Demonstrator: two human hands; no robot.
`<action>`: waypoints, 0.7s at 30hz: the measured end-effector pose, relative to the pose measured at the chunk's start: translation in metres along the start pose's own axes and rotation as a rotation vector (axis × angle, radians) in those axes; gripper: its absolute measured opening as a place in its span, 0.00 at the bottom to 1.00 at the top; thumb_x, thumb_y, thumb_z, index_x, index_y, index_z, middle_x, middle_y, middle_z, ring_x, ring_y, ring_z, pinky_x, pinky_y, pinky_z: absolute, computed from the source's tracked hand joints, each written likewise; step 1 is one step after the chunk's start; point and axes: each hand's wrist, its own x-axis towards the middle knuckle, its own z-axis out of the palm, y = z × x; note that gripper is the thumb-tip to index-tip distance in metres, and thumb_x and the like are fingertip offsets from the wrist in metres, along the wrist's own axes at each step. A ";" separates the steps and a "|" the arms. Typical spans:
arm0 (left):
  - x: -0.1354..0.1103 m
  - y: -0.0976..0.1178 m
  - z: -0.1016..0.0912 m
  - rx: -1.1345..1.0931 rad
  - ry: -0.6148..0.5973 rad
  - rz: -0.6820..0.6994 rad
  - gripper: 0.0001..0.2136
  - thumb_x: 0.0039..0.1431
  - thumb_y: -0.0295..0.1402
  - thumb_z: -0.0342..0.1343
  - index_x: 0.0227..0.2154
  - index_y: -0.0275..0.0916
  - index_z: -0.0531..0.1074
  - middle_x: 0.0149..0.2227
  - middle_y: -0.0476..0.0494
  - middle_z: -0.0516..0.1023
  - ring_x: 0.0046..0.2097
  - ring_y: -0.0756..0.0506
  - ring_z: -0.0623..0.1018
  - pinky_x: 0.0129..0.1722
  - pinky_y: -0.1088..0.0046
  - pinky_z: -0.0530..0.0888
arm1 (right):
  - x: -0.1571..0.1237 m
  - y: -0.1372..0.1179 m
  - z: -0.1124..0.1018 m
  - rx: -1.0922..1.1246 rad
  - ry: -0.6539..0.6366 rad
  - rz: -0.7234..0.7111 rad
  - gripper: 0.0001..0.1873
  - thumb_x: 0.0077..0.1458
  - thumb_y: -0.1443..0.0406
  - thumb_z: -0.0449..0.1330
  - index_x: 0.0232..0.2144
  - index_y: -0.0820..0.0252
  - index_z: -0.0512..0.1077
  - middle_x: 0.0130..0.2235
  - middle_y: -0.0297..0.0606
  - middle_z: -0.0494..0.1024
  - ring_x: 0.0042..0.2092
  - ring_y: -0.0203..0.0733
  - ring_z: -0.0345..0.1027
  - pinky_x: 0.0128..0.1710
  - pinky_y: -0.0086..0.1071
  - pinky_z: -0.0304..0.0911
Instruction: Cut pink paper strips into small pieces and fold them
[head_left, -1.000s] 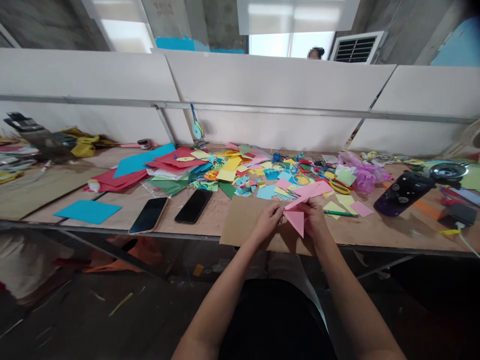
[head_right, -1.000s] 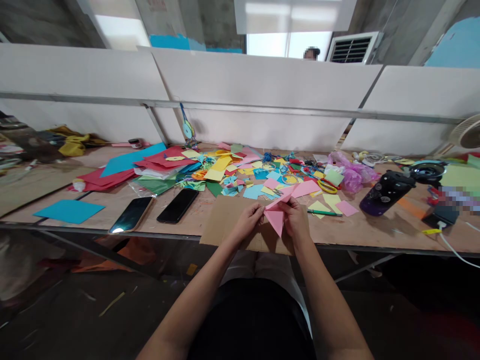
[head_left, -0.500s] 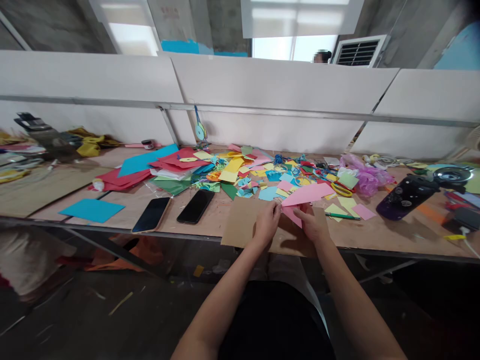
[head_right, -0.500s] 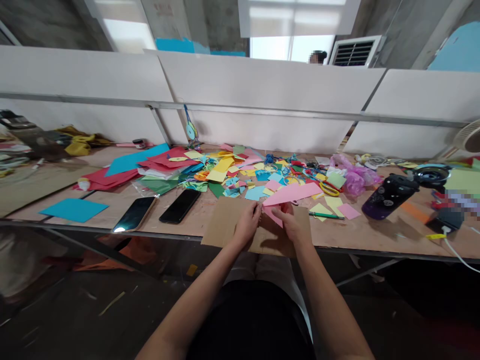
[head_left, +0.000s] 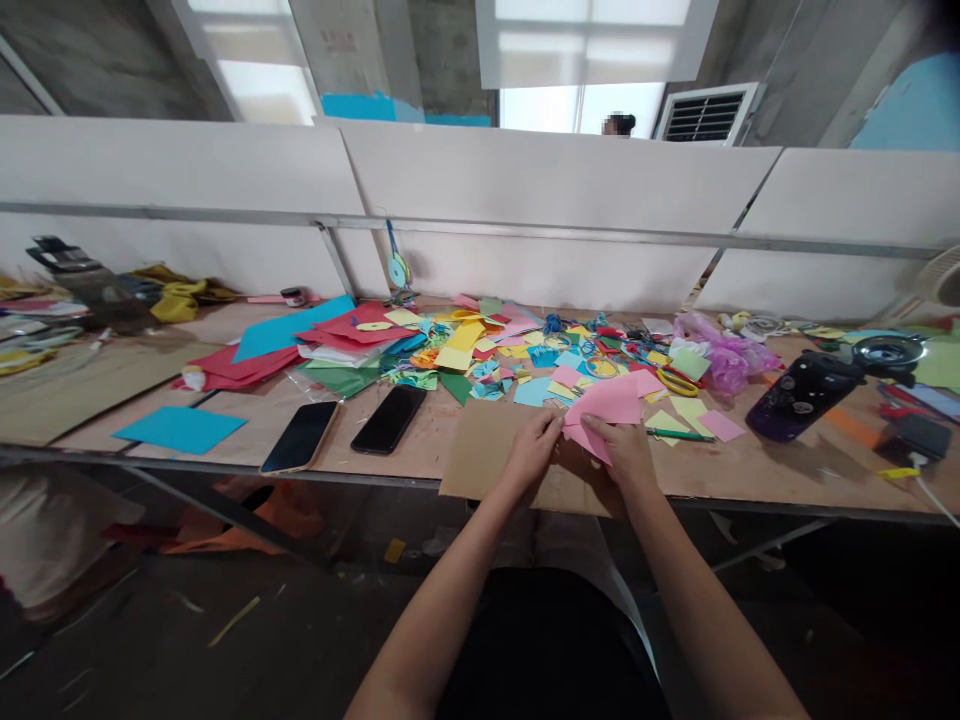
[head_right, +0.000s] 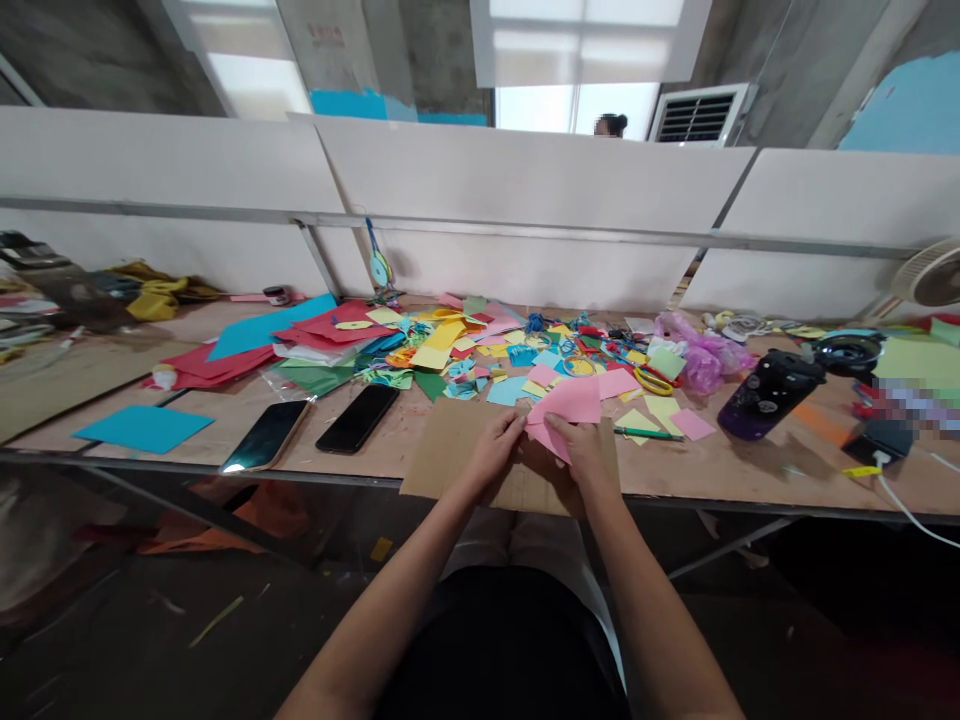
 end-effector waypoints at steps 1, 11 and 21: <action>0.000 0.002 0.000 -0.023 -0.009 -0.014 0.20 0.64 0.51 0.47 0.27 0.40 0.66 0.24 0.52 0.68 0.28 0.50 0.69 0.30 0.74 0.64 | -0.001 -0.001 0.001 0.023 0.004 0.007 0.14 0.39 0.57 0.72 0.28 0.58 0.79 0.33 0.39 0.83 0.37 0.48 0.74 0.38 0.38 0.69; -0.001 0.008 -0.002 -0.050 -0.038 -0.037 0.21 0.61 0.52 0.51 0.24 0.39 0.65 0.23 0.51 0.68 0.27 0.50 0.68 0.29 0.74 0.63 | -0.004 -0.008 0.001 -0.002 0.008 0.071 0.14 0.39 0.57 0.72 0.24 0.60 0.78 0.29 0.40 0.82 0.34 0.49 0.74 0.31 0.36 0.68; -0.002 0.010 -0.003 0.008 -0.010 0.042 0.21 0.62 0.51 0.52 0.23 0.39 0.64 0.23 0.51 0.66 0.29 0.49 0.66 0.31 0.72 0.62 | 0.001 0.005 0.001 0.160 -0.009 0.112 0.15 0.37 0.57 0.74 0.28 0.58 0.80 0.31 0.38 0.84 0.34 0.49 0.76 0.34 0.38 0.70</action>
